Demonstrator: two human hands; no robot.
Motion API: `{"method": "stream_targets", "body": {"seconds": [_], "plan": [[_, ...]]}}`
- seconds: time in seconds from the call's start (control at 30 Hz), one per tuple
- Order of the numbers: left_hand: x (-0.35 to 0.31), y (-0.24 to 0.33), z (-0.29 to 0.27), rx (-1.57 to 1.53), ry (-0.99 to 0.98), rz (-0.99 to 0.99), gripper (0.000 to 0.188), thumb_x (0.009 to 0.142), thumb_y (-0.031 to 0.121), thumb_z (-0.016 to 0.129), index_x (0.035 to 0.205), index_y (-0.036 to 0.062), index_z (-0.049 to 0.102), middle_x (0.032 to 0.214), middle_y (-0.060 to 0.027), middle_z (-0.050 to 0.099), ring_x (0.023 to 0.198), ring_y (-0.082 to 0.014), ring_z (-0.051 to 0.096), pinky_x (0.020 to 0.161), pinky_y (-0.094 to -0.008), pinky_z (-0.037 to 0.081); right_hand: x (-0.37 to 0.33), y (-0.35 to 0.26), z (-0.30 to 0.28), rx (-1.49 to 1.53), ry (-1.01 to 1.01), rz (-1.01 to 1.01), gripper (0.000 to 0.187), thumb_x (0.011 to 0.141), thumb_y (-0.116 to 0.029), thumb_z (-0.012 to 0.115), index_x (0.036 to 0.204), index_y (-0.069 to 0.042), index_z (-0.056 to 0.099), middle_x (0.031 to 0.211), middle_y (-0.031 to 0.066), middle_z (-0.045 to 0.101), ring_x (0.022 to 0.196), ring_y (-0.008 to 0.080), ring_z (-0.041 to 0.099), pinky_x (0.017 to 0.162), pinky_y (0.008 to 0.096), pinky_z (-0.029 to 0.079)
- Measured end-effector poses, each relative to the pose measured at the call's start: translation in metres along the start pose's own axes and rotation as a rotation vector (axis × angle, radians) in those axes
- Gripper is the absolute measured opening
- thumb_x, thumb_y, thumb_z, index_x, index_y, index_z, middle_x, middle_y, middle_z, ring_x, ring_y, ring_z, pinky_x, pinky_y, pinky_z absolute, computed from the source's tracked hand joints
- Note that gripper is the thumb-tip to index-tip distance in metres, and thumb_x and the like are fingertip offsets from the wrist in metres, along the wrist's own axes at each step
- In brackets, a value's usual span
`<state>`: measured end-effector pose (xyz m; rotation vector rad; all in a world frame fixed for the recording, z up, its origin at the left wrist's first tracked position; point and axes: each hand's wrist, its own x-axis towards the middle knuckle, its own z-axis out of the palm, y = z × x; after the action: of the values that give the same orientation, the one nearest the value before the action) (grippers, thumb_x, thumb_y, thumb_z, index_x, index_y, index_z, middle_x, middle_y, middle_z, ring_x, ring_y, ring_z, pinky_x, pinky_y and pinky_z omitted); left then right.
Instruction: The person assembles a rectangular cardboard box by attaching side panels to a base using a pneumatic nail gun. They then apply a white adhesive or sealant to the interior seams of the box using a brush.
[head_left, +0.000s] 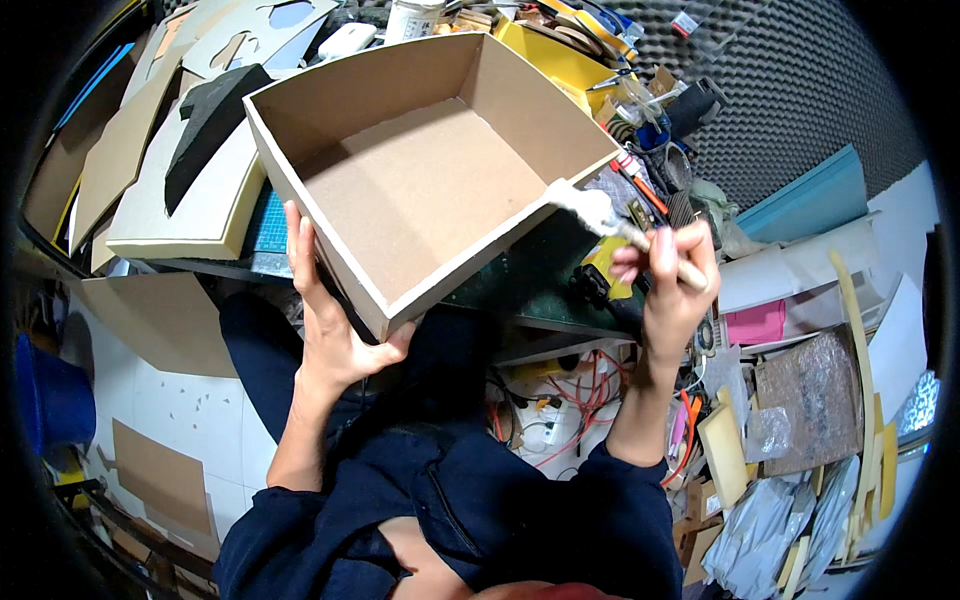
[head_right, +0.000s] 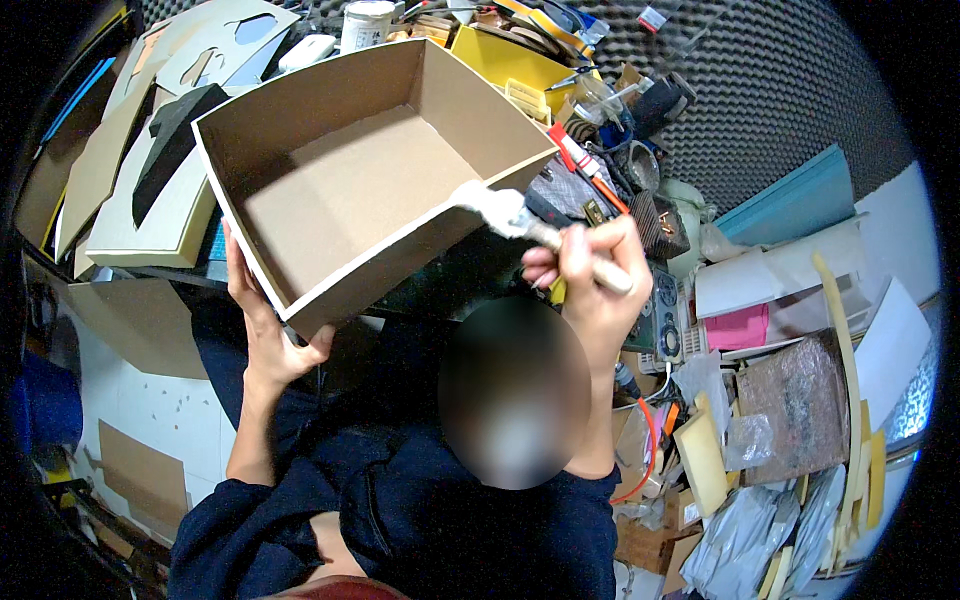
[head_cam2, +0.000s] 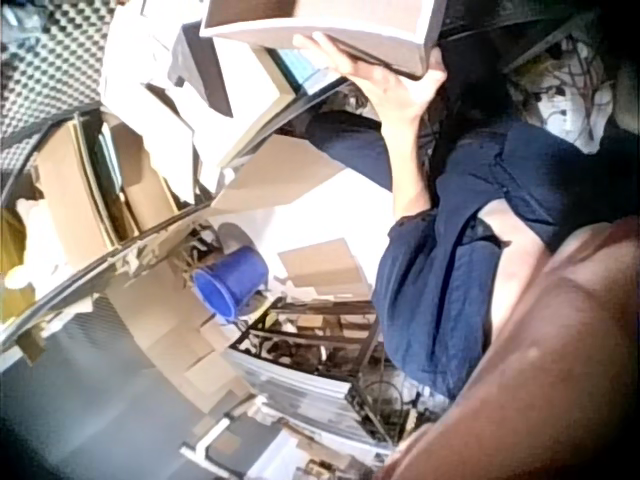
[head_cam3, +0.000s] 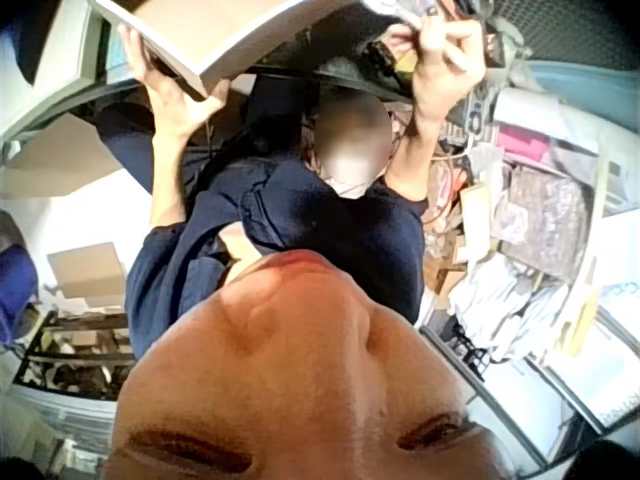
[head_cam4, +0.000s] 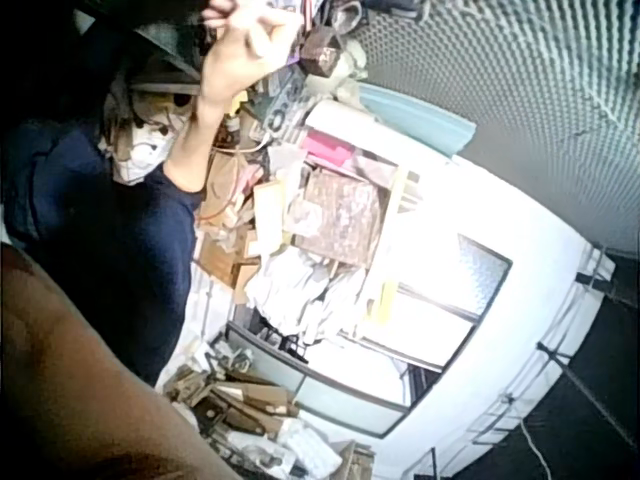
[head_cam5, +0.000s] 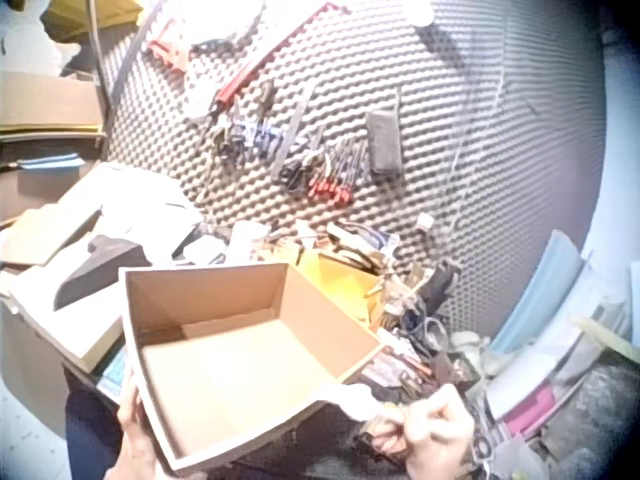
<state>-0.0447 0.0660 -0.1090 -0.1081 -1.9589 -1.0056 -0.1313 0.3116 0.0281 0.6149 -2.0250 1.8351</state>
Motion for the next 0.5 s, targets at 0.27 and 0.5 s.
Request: {"method": "stream_targets", "body": {"seconds": [0.27, 0.5], "plan": [[-0.001, -0.001, 0.000, 0.015, -0.007, -0.001, 0.121, 0.054, 0.045, 0.074, 0.144, 0.0154, -0.001, 0.147, -0.0285, -0.001, 0.135, -0.0457, 0.016, 0.105, -0.0551, 0.028, 0.019, 0.019, -0.014, -0.020, 0.002, -0.068, 0.021, 0.091, -0.015, 0.056, 0.079, -0.002, 0.045, 0.067, 0.0135, 0.062, 0.054, 0.0121, 0.058, 0.053, 0.0227, 0.048], [0.003, 0.001, -0.012, 0.063, -0.078, -0.056, 0.116, 0.058, 0.045, 0.072, 0.145, 0.0135, 0.002, 0.148, -0.0273, 0.004, 0.135, -0.0431, 0.019, 0.106, -0.0520, 0.028, 0.010, 0.011, -0.017, -0.003, 0.002, -0.064, 0.018, 0.093, -0.015, 0.054, 0.083, -0.001, 0.047, 0.069, 0.0145, 0.063, 0.056, 0.0129, 0.059, 0.054, 0.0222, 0.048]]}}
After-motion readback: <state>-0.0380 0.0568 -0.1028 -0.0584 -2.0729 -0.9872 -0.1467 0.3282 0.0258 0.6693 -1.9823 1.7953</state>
